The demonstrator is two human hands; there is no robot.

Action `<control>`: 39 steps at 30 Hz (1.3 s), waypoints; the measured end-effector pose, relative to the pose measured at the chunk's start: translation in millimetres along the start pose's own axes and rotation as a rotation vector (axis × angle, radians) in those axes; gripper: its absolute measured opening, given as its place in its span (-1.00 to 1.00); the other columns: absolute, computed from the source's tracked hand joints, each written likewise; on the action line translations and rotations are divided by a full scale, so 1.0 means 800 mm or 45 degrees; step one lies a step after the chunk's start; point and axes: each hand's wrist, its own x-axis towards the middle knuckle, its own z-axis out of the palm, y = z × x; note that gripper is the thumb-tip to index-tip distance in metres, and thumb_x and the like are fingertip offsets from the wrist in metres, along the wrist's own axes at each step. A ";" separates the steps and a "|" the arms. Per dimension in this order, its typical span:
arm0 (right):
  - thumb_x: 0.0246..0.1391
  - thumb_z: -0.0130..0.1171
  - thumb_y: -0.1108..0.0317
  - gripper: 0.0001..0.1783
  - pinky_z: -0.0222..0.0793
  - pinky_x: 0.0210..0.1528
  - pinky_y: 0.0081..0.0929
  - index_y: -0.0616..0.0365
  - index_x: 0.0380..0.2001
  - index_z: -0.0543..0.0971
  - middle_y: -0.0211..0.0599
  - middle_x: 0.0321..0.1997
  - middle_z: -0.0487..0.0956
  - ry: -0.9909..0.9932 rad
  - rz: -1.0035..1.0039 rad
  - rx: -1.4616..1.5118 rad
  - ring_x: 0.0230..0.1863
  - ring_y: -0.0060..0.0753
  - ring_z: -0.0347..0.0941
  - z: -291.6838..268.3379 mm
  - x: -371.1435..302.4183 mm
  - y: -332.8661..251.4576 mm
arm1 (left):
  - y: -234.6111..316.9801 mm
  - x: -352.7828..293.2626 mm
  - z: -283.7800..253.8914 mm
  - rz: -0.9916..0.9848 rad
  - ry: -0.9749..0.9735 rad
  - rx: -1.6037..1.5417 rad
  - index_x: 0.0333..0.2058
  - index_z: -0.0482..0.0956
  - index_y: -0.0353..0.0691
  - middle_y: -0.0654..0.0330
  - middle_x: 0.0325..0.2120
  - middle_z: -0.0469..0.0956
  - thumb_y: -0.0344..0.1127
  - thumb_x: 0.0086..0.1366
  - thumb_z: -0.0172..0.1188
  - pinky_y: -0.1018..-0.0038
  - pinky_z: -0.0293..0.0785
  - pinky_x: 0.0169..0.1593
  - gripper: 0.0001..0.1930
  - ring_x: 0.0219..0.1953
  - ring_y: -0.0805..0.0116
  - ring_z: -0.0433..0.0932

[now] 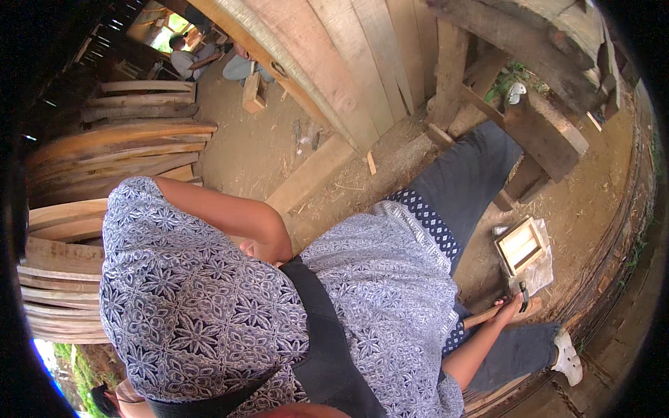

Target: The person assembles a small wooden box by fitting pieces together and using a hammer to secure them. The person repeatedly adjusts the box and hammers the joints to ensure they are tight.

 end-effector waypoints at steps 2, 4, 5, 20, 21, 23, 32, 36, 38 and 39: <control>0.23 0.18 -0.16 -0.50 0.31 -0.61 -0.60 -0.04 0.00 0.43 -0.39 -0.44 0.38 0.005 -0.044 0.018 -0.59 -0.54 0.30 -0.006 -0.003 -0.005 | 0.005 -0.004 -0.019 -0.039 0.123 0.199 -0.08 0.65 -0.30 -0.04 -0.29 0.68 -0.11 0.20 0.32 0.20 0.63 -0.26 -0.58 -0.29 0.07 0.69; 0.23 0.19 -0.15 -0.49 0.32 -0.59 -0.58 -0.02 0.00 0.44 -0.39 -0.45 0.37 0.023 0.049 0.024 -0.58 -0.54 0.30 0.011 -0.011 -0.003 | 0.021 -0.017 -0.043 -0.095 0.308 0.476 -0.10 0.66 -0.24 -0.03 -0.28 0.68 -0.10 0.17 0.34 0.16 0.60 -0.20 -0.60 -0.24 0.05 0.69; 0.23 0.19 -0.14 -0.49 0.33 -0.58 -0.57 -0.01 0.00 0.45 -0.39 -0.45 0.37 0.084 0.062 0.046 -0.58 -0.53 0.30 0.007 -0.010 -0.010 | 0.033 -0.025 -0.084 -0.105 0.535 0.740 -0.09 0.66 -0.21 -0.03 -0.28 0.68 -0.12 0.16 0.34 0.14 0.59 -0.15 -0.61 -0.21 0.02 0.68; 0.07 0.40 -0.08 -0.22 0.58 -0.26 -0.28 0.06 0.23 0.36 -0.17 -0.10 0.48 0.272 0.107 0.123 -0.27 -0.18 0.54 0.042 -0.038 -0.014 | 0.331 0.234 -0.483 0.816 1.884 -0.025 0.33 0.01 -0.36 -0.32 0.28 0.07 0.20 0.23 0.25 0.05 0.04 0.38 -0.03 0.34 -0.31 0.04; 0.08 0.42 -0.02 -0.21 0.60 -0.31 -0.29 0.12 0.24 0.33 -0.16 -0.15 0.50 0.302 0.116 0.048 -0.33 -0.20 0.56 0.052 -0.047 -0.027 | 0.335 0.245 -0.492 0.618 1.866 -0.098 0.43 -0.15 -0.40 -0.39 0.41 -0.10 0.25 0.23 0.24 0.03 -0.11 0.49 0.11 0.45 -0.38 -0.13; 0.20 0.33 0.18 -0.63 0.48 -0.52 -0.58 0.14 -0.09 0.46 -0.39 -0.41 0.49 0.347 0.078 0.097 -0.54 -0.52 0.45 0.071 -0.066 -0.052 | 0.330 0.260 -0.514 0.573 1.931 -0.133 0.42 -0.15 -0.42 -0.43 0.34 0.04 0.17 0.22 0.30 0.05 0.04 0.43 0.11 0.40 -0.36 0.02; 0.25 0.22 0.30 -0.73 0.42 -0.58 -0.59 0.21 -0.07 0.51 -0.39 -0.44 0.54 0.229 -0.005 0.078 -0.59 -0.62 0.43 0.089 -0.076 -0.052 | 0.288 0.287 -0.537 0.986 1.908 -0.212 0.13 0.45 -0.40 -0.01 -0.23 0.65 -0.11 0.12 0.41 0.25 0.53 -0.04 -0.33 -0.16 0.14 0.65; 0.25 0.22 0.29 -0.73 0.41 -0.56 -0.58 0.18 -0.06 0.51 -0.40 -0.41 0.54 0.222 0.003 0.159 -0.58 -0.65 0.42 0.094 -0.084 -0.056 | 0.283 0.292 -0.541 0.986 1.926 -0.293 0.12 0.43 -0.40 0.02 -0.24 0.64 -0.17 0.11 0.42 0.30 0.55 -0.10 -0.33 -0.18 0.19 0.64; 0.27 0.22 0.27 -0.75 0.42 -0.52 -0.61 0.14 -0.08 0.50 -0.45 -0.41 0.51 0.264 0.016 0.159 -0.55 -0.66 0.42 0.089 -0.086 -0.060 | 0.299 0.275 -0.528 0.997 1.812 -0.480 0.12 0.42 -0.41 0.04 -0.22 0.63 -0.21 0.10 0.42 0.34 0.56 -0.12 -0.34 -0.18 0.24 0.64; 0.29 0.22 0.26 -0.76 0.42 -0.49 -0.63 0.12 -0.09 0.49 -0.47 -0.40 0.50 0.292 0.023 0.158 -0.54 -0.66 0.42 0.086 -0.086 -0.060 | 0.310 0.262 -0.518 1.013 1.696 -0.605 0.12 0.41 -0.41 0.04 -0.21 0.62 -0.23 0.10 0.42 0.37 0.56 -0.12 -0.35 -0.18 0.26 0.63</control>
